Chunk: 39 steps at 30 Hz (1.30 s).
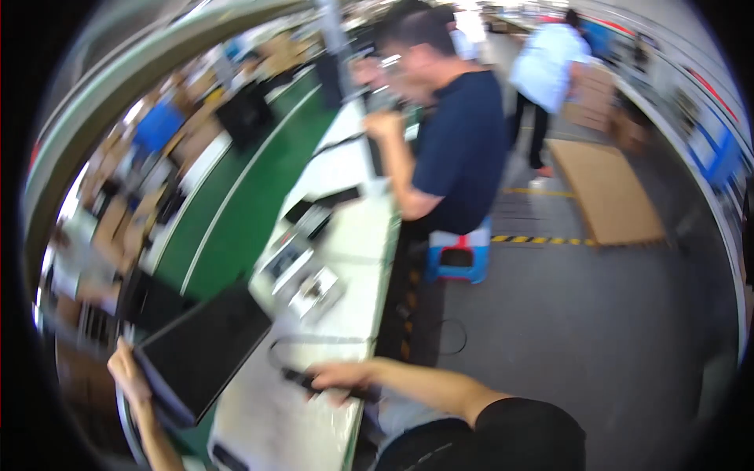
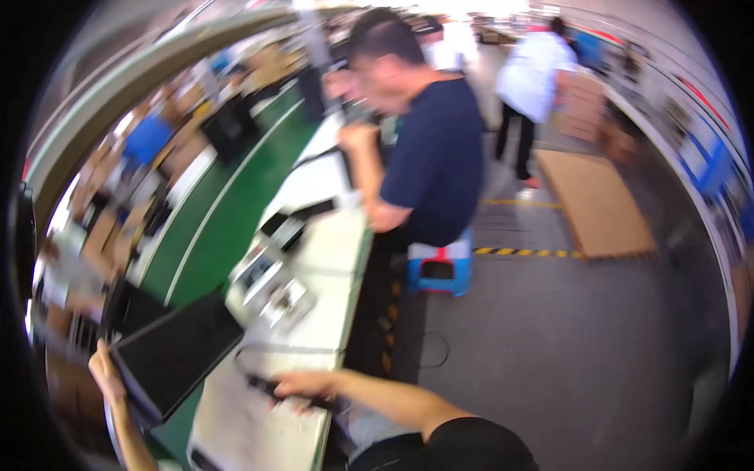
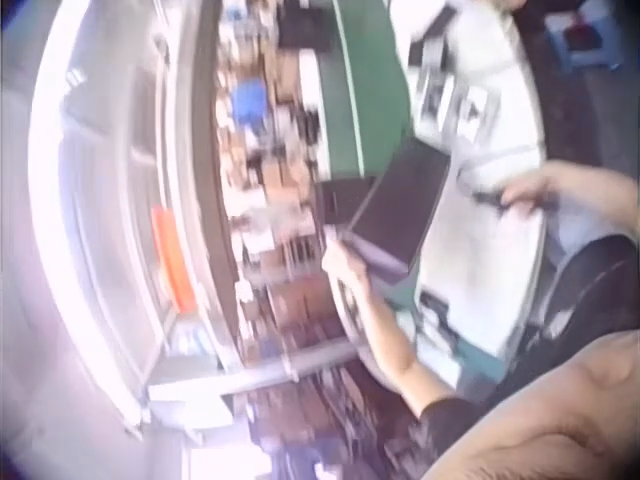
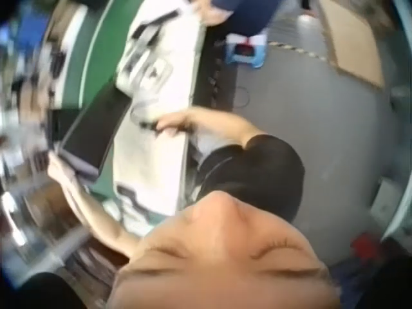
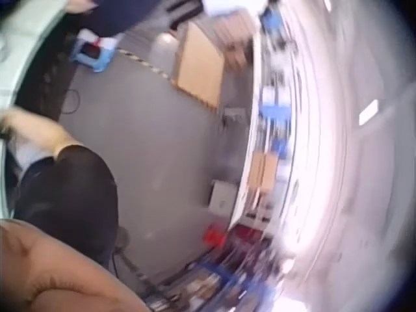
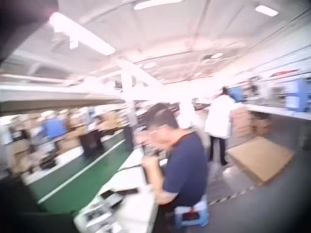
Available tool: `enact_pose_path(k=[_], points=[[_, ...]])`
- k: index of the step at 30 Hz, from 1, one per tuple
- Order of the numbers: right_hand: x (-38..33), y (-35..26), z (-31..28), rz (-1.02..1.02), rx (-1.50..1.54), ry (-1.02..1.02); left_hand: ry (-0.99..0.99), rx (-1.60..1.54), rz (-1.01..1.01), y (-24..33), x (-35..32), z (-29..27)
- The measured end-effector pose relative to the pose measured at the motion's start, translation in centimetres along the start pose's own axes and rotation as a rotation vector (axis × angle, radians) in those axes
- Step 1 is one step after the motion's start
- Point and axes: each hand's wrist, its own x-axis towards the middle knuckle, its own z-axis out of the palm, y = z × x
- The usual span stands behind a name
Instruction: The recorder is using an electric screwdriver to fasten a plastic housing onto an electronic device on a factory assembly line.
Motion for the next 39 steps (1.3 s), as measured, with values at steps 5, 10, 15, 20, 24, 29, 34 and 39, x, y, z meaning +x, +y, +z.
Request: enact_pose_path(k=[5,10,15,20,24,29,34,39], points=[[-9.6,-7.6,1.5,-0.149,-0.046,0.123,0.55,-0.27,-0.538,-1.8,-16.8,-3.1],[-6.3,-14.1,1.3,-0.881,-0.356,0.574,0.522,-0.692,-0.726,2.0,-31.6,-5.9],[2.1,-17.9,0.8,-1.414,-0.7,0.766,0.601,-1.212,-0.696,6.2,-27.0,-5.5],[5.5,-18.4,-3.7,-1.432,-0.905,0.732,0.478,-0.581,-0.625,-2.3,-27.6,-16.7],[7.2,-16.0,-8.3,-1.229,-0.595,0.688,0.324,-0.356,-0.496,2.2,-20.4,-10.2],[6.2,-15.9,-2.5,-1.203,-1.124,0.879,-0.11,-0.486,-0.606,-1.0,-23.5,-8.3],[2.8,-18.0,3.5,-1.255,-1.142,0.874,-0.445,-0.38,-0.734,-1.0,-23.1,-6.7],[6.2,-19.4,11.9,-1.342,-0.705,0.46,-0.58,-0.219,-0.388,-2.2,-22.4,-2.7]])
